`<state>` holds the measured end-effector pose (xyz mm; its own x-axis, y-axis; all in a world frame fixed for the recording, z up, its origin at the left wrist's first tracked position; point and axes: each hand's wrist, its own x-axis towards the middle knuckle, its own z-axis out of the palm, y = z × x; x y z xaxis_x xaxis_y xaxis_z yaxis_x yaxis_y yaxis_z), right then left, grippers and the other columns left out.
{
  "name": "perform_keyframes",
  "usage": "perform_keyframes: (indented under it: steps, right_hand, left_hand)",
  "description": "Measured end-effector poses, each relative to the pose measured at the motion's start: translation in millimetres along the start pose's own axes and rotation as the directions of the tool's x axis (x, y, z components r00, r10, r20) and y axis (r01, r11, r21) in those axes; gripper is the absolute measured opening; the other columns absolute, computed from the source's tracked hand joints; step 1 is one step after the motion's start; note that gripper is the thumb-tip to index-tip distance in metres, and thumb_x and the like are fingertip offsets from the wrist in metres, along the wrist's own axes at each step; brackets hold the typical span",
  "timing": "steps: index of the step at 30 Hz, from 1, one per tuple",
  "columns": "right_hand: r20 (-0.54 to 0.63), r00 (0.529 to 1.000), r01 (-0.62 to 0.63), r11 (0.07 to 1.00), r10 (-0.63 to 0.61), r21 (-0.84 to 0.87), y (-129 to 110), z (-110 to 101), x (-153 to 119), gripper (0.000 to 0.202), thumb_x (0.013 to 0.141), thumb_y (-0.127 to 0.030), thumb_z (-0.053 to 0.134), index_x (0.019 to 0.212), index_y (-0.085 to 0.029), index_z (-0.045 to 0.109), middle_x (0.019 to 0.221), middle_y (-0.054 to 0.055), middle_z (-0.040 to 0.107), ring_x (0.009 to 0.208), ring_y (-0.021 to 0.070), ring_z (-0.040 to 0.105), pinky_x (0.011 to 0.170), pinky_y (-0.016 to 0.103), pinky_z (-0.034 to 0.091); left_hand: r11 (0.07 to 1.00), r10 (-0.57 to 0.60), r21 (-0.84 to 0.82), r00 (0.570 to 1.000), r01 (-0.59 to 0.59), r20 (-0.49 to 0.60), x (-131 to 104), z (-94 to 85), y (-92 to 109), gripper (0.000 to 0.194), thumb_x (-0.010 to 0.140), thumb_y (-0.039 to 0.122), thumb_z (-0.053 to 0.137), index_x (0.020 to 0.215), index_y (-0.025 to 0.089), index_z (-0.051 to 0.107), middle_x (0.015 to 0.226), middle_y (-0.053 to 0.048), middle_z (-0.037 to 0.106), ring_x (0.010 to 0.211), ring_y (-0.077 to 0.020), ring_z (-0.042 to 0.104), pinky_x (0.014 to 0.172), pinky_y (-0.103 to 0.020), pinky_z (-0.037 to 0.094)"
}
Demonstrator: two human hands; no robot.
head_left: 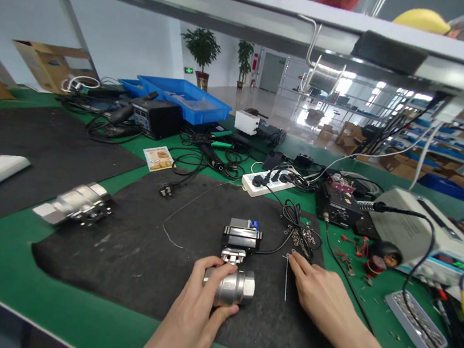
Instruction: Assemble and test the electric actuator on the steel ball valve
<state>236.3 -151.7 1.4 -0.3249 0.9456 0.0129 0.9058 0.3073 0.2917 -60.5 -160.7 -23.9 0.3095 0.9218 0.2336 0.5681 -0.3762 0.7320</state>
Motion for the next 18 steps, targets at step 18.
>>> perform_keyframes:
  steps: [18]
  right_hand:
    - [-0.090,0.991,-0.064,0.935,0.102,0.350,-5,2,-83,0.032,0.107,-0.028,0.044,0.132,-0.026,0.064,0.128,0.008,0.070,0.099,0.0249,0.076,0.081,0.039,0.064]
  left_hand:
    - [0.894,0.365,0.385,0.871,-0.230,-0.328,-20,10.5,30,0.041,0.091,0.017,0.071,0.132,0.020,0.062,0.129,-0.016,0.053,0.119,-0.0334,0.054,0.098,-0.054,0.053]
